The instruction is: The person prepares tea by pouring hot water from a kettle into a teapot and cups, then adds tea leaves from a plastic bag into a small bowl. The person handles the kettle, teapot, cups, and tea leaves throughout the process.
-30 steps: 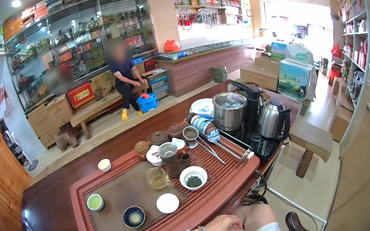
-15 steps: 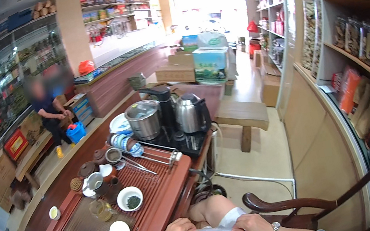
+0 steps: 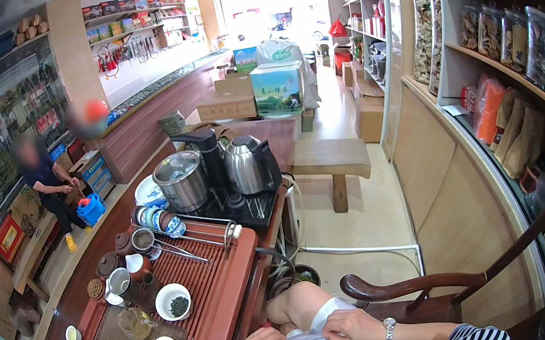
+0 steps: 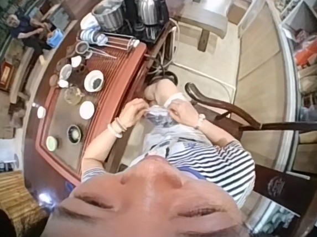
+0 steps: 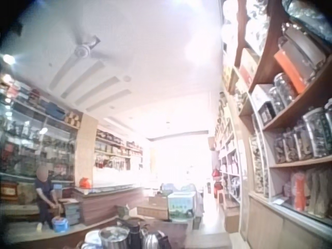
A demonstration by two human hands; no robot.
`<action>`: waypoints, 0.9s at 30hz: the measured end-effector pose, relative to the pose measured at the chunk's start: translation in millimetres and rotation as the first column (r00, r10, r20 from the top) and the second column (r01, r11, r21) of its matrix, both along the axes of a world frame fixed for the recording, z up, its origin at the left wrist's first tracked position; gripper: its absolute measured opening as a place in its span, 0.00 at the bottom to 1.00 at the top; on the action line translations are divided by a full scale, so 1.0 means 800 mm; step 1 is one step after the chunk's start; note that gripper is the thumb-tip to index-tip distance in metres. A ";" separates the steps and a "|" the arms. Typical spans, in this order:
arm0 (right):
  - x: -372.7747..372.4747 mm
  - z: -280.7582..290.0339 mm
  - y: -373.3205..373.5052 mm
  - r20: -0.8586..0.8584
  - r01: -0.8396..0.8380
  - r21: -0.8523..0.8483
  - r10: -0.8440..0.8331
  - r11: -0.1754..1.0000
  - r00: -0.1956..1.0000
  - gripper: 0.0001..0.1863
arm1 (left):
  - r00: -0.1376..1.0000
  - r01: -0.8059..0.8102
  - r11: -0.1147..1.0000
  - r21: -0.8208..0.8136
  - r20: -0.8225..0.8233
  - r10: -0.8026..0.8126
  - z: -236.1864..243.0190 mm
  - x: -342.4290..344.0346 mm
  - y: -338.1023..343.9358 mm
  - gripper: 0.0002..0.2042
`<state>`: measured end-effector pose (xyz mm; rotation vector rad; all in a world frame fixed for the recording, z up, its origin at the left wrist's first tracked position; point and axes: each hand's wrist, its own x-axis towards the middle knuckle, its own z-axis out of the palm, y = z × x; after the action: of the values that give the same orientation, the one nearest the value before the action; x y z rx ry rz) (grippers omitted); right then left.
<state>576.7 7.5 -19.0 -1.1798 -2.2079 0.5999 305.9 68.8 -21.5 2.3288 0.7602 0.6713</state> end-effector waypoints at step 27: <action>-0.050 -0.030 0.006 -0.121 -0.062 0.197 0.087 0.978 0.989 0.08 | 0.998 -0.031 0.999 -0.009 0.056 0.031 0.035 0.033 -0.036 0.03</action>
<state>536.8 12.5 -42.8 -0.9366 -2.1526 0.4662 332.6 40.0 6.2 2.2855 0.7740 0.7424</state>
